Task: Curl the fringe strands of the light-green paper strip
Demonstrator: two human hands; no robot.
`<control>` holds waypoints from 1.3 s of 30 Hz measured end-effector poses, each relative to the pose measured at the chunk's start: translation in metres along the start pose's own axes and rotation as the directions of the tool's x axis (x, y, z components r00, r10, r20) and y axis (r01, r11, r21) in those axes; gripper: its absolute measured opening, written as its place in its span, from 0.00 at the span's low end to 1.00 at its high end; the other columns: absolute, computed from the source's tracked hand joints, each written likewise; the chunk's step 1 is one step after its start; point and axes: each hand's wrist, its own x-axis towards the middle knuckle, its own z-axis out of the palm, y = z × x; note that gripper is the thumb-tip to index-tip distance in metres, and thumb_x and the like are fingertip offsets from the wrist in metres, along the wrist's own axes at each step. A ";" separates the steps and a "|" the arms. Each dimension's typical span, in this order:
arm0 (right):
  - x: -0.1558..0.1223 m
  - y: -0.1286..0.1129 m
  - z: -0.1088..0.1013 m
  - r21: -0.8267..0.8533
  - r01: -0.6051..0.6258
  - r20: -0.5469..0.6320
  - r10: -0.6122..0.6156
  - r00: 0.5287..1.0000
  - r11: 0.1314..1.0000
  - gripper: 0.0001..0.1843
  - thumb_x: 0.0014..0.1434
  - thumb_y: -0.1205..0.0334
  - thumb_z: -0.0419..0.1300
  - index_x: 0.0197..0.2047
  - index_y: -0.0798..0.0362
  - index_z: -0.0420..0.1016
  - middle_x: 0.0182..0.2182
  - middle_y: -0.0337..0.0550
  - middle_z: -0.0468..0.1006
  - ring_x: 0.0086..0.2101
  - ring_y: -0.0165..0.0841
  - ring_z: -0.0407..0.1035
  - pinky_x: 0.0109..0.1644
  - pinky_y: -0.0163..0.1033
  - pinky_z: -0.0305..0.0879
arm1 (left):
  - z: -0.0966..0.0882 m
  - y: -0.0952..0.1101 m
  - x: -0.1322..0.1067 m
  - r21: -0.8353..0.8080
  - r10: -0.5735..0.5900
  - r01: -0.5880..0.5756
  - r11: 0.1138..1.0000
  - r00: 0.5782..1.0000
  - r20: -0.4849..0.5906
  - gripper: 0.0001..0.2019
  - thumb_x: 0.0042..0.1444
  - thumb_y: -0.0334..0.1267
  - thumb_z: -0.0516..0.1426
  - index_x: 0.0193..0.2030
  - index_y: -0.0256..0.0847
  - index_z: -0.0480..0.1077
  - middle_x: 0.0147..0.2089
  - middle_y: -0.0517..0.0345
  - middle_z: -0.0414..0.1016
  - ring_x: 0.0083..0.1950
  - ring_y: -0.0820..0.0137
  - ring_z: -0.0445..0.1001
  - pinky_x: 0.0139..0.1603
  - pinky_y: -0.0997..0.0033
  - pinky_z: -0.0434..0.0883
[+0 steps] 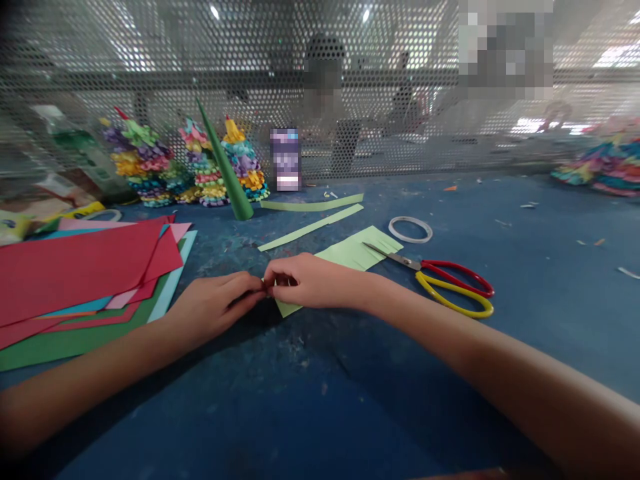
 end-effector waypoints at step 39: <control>-0.003 0.002 0.026 -0.395 0.113 -0.229 -0.217 0.949 0.912 0.06 0.57 0.68 0.51 0.37 0.53 0.67 0.29 0.41 0.74 0.30 0.32 0.63 0.38 0.38 0.55 | -0.005 0.003 -0.003 -0.057 -0.099 0.101 0.993 0.994 0.049 0.10 0.65 0.40 0.45 0.45 0.43 0.64 0.41 0.60 0.77 0.38 0.67 0.77 0.32 0.73 0.67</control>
